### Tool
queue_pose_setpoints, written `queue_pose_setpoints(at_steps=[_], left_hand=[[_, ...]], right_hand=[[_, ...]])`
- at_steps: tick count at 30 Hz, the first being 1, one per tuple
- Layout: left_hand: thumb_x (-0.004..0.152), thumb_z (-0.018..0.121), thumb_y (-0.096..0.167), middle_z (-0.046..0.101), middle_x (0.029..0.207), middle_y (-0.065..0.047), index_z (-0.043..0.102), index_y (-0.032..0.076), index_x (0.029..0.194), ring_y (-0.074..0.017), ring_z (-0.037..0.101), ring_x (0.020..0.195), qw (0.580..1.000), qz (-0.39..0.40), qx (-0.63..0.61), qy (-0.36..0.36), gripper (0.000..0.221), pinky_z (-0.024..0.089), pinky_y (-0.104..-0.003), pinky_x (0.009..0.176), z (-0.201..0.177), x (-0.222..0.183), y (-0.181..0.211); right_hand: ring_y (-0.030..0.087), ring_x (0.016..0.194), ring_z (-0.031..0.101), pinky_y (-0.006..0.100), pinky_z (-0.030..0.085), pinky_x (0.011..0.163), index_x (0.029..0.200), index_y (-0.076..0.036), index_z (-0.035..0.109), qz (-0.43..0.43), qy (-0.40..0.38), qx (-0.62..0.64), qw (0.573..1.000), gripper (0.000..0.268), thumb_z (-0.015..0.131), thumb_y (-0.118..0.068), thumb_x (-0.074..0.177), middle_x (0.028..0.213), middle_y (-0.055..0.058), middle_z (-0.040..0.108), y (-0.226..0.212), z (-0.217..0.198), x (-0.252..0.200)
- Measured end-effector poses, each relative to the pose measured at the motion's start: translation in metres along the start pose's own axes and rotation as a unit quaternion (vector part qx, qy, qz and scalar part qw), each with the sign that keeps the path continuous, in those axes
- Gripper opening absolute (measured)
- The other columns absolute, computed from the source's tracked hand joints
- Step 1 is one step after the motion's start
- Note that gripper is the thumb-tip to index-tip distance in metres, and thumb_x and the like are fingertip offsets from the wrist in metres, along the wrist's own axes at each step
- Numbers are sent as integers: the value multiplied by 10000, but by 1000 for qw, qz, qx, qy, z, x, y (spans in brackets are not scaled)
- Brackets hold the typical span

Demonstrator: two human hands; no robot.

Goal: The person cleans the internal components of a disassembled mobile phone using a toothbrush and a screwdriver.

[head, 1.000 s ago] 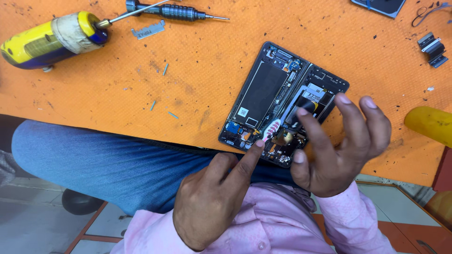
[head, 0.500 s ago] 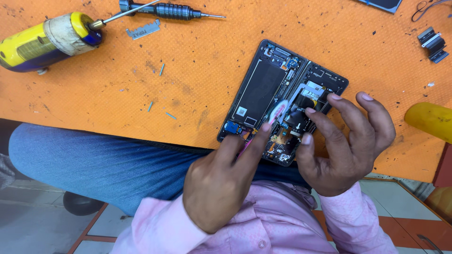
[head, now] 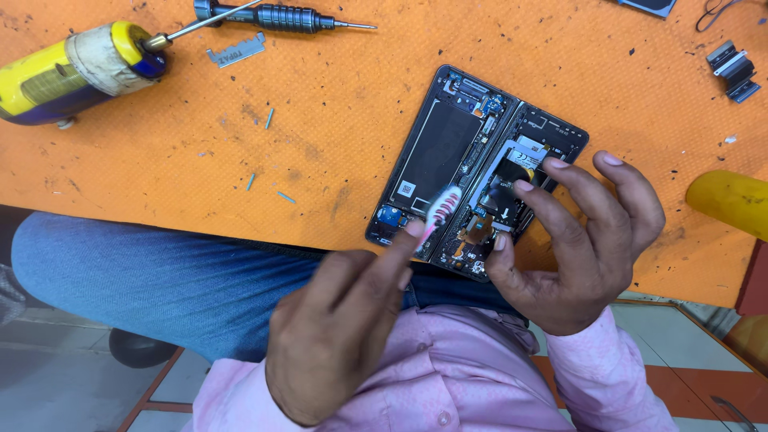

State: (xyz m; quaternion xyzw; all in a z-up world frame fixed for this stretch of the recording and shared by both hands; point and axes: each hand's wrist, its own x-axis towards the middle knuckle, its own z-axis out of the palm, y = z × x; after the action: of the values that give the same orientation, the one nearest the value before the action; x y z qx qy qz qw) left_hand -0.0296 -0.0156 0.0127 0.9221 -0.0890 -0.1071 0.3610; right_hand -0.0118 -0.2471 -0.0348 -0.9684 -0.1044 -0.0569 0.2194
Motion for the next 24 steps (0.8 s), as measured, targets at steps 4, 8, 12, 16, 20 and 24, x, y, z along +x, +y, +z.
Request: queue_pose_setpoints(at_steps=[4, 8, 12, 16, 20, 24], left_hand=[[889, 795, 257, 522, 1104, -130, 622, 268, 1363, -242, 682, 802, 998, -4, -27, 54, 505, 581, -357, 647, 18, 4, 1], [933, 759, 155, 489, 1248, -141, 652, 306, 1362, -270, 677, 932, 996, 60, 27, 67, 467, 596, -369, 752, 35, 15, 6], [942, 805, 227, 557, 1208, -109, 688, 153, 1276, -261, 691, 930, 997, 59, -2, 50, 362, 576, -383, 705, 52, 31, 5], [928, 826, 227, 602, 1143, -97, 715, 83, 1190, -241, 688, 889, 995, 64, -2, 78, 319, 563, -371, 666, 57, 35, 4], [954, 845, 196, 615, 1151, -86, 731, 81, 1156, -228, 699, 884, 990, 88, -16, 104, 259, 566, -354, 692, 57, 35, 4], [958, 847, 195, 615, 1156, -78, 737, 111, 1158, -223, 704, 878, 991, 72, -30, 112, 243, 577, -338, 694, 51, 38, 5]], right_hand=[[402, 1311, 421, 512, 367, 1134, 1118, -83, 773, -21, 0, 11, 1000, 348, 779, -202, 791, 1299, 142, 615, -2, -1, 5], [392, 1311, 424, 497, 370, 1125, 1043, -103, 797, -31, 4, 5, 999, 265, 825, -136, 782, 1299, 129, 616, -4, -1, 8], [364, 1339, 431, 477, 377, 1154, 1057, -117, 823, -13, 4, 11, 1000, 265, 817, -103, 792, 1307, 99, 641, -4, -3, 6], [360, 1334, 442, 473, 384, 1148, 1071, -108, 819, -1, 11, 17, 1000, 230, 828, -115, 842, 1286, 98, 669, -3, -2, 4], [348, 1354, 441, 458, 403, 1159, 1094, -120, 821, 0, 10, 16, 1000, 212, 829, -114, 883, 1289, 81, 680, -1, -2, 3], [362, 1291, 462, 474, 408, 1107, 1061, -105, 824, -12, 13, 7, 1000, 220, 836, -114, 841, 1224, 71, 697, -2, -3, 4]])
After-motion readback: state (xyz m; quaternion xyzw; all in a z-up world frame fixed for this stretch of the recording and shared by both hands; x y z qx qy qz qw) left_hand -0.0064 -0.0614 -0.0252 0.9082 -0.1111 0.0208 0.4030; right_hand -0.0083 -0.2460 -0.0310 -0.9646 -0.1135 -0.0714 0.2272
